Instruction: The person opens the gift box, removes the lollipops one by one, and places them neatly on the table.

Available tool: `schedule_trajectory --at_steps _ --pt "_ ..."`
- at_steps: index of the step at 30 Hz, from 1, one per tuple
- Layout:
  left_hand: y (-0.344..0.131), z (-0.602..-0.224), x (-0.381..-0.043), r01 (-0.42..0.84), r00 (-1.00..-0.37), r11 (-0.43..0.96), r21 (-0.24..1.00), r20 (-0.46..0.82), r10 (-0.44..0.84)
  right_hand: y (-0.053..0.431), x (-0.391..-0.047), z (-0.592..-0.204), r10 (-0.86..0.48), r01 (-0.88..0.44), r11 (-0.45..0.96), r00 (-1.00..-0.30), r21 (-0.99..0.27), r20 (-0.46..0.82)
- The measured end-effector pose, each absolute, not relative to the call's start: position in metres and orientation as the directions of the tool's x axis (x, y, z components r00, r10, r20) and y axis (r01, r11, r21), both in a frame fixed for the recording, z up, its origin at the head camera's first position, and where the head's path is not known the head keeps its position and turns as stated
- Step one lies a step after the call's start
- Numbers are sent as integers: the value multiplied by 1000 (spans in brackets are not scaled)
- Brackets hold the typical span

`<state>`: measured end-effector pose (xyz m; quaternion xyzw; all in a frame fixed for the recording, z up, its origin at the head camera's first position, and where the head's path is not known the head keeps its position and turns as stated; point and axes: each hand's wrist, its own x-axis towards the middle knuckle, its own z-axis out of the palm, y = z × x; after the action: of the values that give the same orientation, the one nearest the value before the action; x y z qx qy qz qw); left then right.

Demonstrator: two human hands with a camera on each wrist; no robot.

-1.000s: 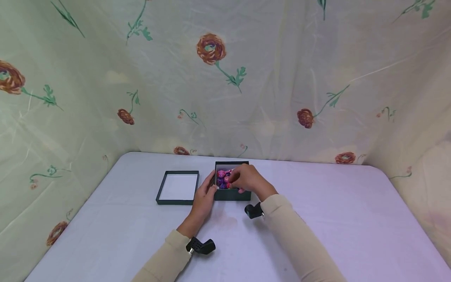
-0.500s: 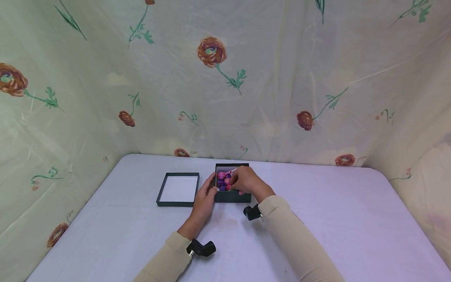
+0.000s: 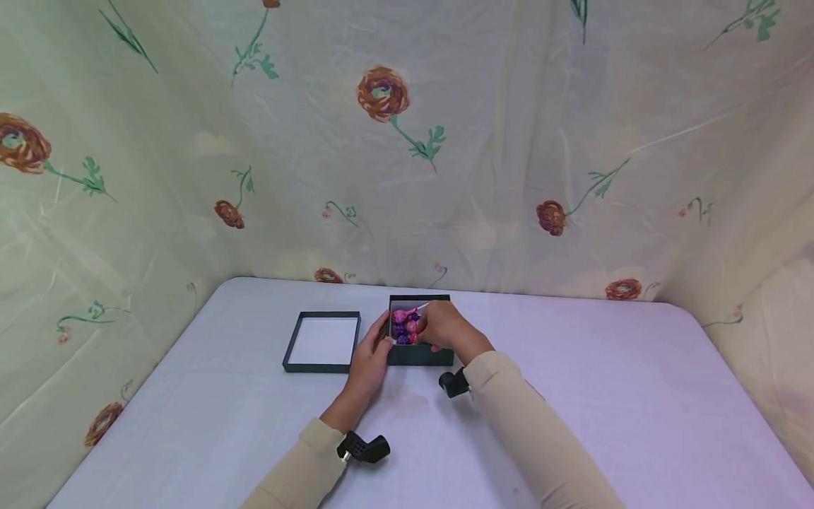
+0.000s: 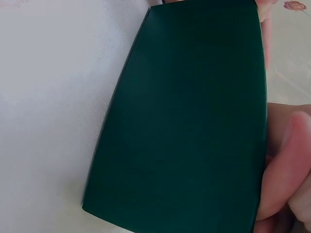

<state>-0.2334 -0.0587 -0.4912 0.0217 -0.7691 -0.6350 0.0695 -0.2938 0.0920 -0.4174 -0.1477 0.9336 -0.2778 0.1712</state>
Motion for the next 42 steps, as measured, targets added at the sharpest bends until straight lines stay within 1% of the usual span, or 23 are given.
schedule_trajectory --at_steps 5,11,20,25,29,38,42 --pt "-58 -490 -234 46 -989 202 978 72 -125 91 -296 -417 -386 -210 824 -888 -526 -250" --pt "-57 -490 -235 40 -990 205 978 67 -127 90 -296 -415 -396 -220 834 -878 -506 -269" --pt "-57 -487 -234 111 -983 199 974 137 -123 92 -295 -414 -401 -246 837 -883 -488 -242" --pt "-58 -487 -234 106 -984 206 973 132 -119 95 -295 -416 -396 -242 817 -895 -523 -205" --pt "-58 -487 -234 97 -986 205 974 123 -116 99 -293 -420 -388 -232 783 -908 -577 -161" --pt "-60 -491 -231 48 -992 199 979 70 -109 103 -278 -428 -360 -267 669 -933 -694 12" --pt "-60 -492 -231 42 -992 192 981 63 -106 103 -274 -429 -330 -268 626 -942 -732 62"
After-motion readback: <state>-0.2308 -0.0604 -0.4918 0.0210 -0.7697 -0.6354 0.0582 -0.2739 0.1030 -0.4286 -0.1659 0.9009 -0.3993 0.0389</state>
